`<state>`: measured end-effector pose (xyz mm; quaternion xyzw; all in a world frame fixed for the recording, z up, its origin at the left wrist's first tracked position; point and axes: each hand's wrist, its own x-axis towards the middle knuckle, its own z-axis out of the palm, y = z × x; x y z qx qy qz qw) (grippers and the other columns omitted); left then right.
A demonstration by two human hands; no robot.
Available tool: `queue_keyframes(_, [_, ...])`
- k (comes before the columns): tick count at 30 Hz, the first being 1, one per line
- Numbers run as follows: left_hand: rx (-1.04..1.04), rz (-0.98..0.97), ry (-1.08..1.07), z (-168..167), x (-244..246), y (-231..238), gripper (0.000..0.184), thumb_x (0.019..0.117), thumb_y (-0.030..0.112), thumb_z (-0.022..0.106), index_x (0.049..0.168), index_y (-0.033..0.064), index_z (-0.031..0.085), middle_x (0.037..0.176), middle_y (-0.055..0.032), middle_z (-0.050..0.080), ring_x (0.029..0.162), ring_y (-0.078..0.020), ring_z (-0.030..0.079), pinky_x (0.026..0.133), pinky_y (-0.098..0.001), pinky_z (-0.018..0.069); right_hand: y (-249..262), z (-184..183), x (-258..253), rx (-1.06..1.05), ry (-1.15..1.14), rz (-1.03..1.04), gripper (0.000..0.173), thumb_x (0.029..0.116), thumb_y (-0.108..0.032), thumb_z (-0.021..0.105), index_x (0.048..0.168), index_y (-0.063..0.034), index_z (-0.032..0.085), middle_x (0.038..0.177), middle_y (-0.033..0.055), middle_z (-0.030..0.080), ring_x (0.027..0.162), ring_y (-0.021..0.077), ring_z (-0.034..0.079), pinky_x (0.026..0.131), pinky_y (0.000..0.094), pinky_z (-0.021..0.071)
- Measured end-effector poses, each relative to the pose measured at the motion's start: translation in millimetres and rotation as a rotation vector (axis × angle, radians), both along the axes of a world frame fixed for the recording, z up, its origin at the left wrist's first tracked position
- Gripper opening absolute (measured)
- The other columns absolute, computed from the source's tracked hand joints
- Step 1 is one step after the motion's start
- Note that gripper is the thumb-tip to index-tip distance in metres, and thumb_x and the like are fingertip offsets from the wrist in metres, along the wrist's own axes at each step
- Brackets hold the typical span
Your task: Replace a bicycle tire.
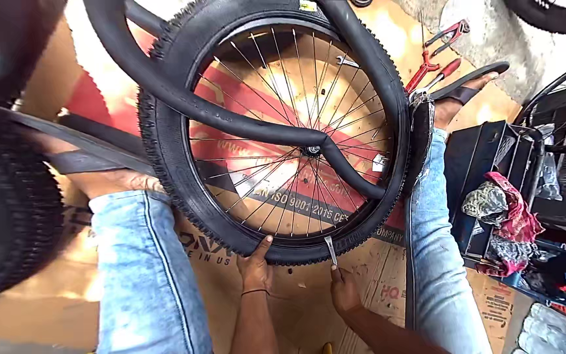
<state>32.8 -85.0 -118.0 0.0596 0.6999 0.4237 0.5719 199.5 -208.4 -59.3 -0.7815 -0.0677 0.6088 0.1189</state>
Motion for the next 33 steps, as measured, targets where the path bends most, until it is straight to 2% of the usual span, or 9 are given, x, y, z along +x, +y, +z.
queue_keyframes(2, [-0.003, -0.015, -0.013, -1.8, -2.8, -3.9, 0.058, 0.0886, -0.007, 0.070, 0.140, 0.0039, 0.046, 0.122, -0.0155, 0.064, 0.104, -0.0243, 0.068, 0.088, -0.0457, 0.0600, 19.8, 33.2, -15.7, -0.150, 0.125, -0.327, 0.047, 0.1133, -0.046, 0.024, 0.088, -0.0123, 0.045, 0.056, -0.0034, 0.033, 0.041, 0.0101, 0.032, 0.039, 0.0264, 0.0314])
queue_keyframes(3, [-0.002, -0.018, -0.018, -2.6, -2.8, -4.8, 0.057, 0.0892, -0.006, 0.069, 0.140, 0.0038, 0.046, 0.121, -0.0155, 0.064, 0.104, -0.0240, 0.068, 0.087, -0.0450, 0.0598, 22.5, 39.4, -12.2, -0.170, 0.093, -0.255, 0.049, 0.1135, -0.045, 0.023, 0.089, -0.0101, 0.047, 0.058, -0.0007, 0.035, 0.043, 0.0125, 0.034, 0.040, 0.0283, 0.0322])
queue_keyframes(7, [0.015, -0.016, -0.005, -10.0, -3.3, -3.3, 0.059, 0.0883, -0.007, 0.071, 0.141, 0.0025, 0.045, 0.123, -0.0169, 0.064, 0.104, -0.0247, 0.068, 0.088, -0.0451, 0.0600, 18.2, 41.6, 64.4, -0.163, -0.156, 0.962, 0.055, 0.1097, -0.047, 0.027, 0.119, -0.0075, 0.065, 0.107, 0.0185, 0.071, 0.103, 0.0359, 0.070, 0.084, 0.0576, 0.0554])
queue_keyframes(11, [0.006, -0.005, -0.009, -12.1, -2.9, -3.7, 0.062, 0.0877, -0.006, 0.072, 0.142, 0.0038, 0.045, 0.125, -0.0167, 0.063, 0.105, -0.0250, 0.068, 0.088, -0.0462, 0.0596, 37.7, 57.6, 109.5, -0.075, -0.275, 1.185, 0.049, 0.1105, -0.044, 0.029, 0.133, -0.0113, 0.058, 0.108, 0.0212, 0.070, 0.100, 0.0435, 0.070, 0.082, 0.0633, 0.0539])
queue_keyframes(14, [-0.006, 0.003, -0.012, -12.6, -3.9, -2.1, 0.062, 0.0881, -0.006, 0.072, 0.143, 0.0034, 0.044, 0.125, -0.0181, 0.063, 0.104, -0.0266, 0.068, 0.088, -0.0473, 0.0598, 60.0, 64.4, 125.7, 0.137, -0.312, 1.277, 0.052, 0.1116, -0.040, 0.025, 0.160, -0.0235, 0.031, 0.095, 0.0185, 0.070, 0.088, 0.0421, 0.070, 0.077, 0.0594, 0.0549])
queue_keyframes(16, [-0.006, -0.005, -0.017, -11.9, -4.7, -1.8, 0.061, 0.0893, -0.006, 0.070, 0.143, 0.0036, 0.044, 0.124, -0.0178, 0.063, 0.104, -0.0262, 0.068, 0.088, -0.0464, 0.0596, 73.3, 61.2, 130.0, 0.268, -0.248, 1.308, 0.046, 0.1119, -0.037, 0.028, 0.153, -0.0210, 0.040, 0.096, 0.0178, 0.069, 0.087, 0.0405, 0.070, 0.076, 0.0583, 0.0552])
queue_keyframes(20, [-0.019, -0.006, -0.019, -11.1, -3.0, -4.5, 0.058, 0.0890, -0.005, 0.071, 0.141, 0.0029, 0.045, 0.123, -0.0160, 0.064, 0.103, -0.0242, 0.068, 0.087, -0.0448, 0.0598, 101.4, 44.9, 118.8, 0.323, -0.213, 1.359, 0.028, 0.1076, -0.024, 0.043, 0.115, -0.0101, 0.066, 0.112, 0.0141, 0.065, 0.092, 0.0320, 0.070, 0.075, 0.0513, 0.0577])
queue_keyframes(26, [-0.043, 0.024, -0.048, -10.2, -3.1, -4.8, 0.061, 0.0881, -0.005, 0.073, 0.141, 0.0048, 0.046, 0.123, -0.0164, 0.065, 0.104, -0.0252, 0.069, 0.087, -0.0460, 0.0604, 145.8, 42.6, 100.8, 0.333, -0.156, 1.527, 0.034, 0.1093, -0.034, 0.045, 0.137, -0.0246, 0.062, 0.101, 0.0093, 0.073, 0.094, 0.0300, 0.071, 0.079, 0.0539, 0.0569])
queue_keyframes(33, [-0.023, 0.036, -0.067, -11.7, -2.7, -4.2, 0.061, 0.0867, -0.008, 0.072, 0.140, 0.0043, 0.046, 0.123, -0.0159, 0.064, 0.104, -0.0239, 0.068, 0.088, -0.0446, 0.0601, 195.8, 32.2, 94.8, 0.260, -0.045, 1.740, 0.028, 0.1057, -0.032, 0.051, 0.125, -0.0288, 0.072, 0.105, 0.0052, 0.074, 0.100, 0.0269, 0.070, 0.082, 0.0557, 0.0554])
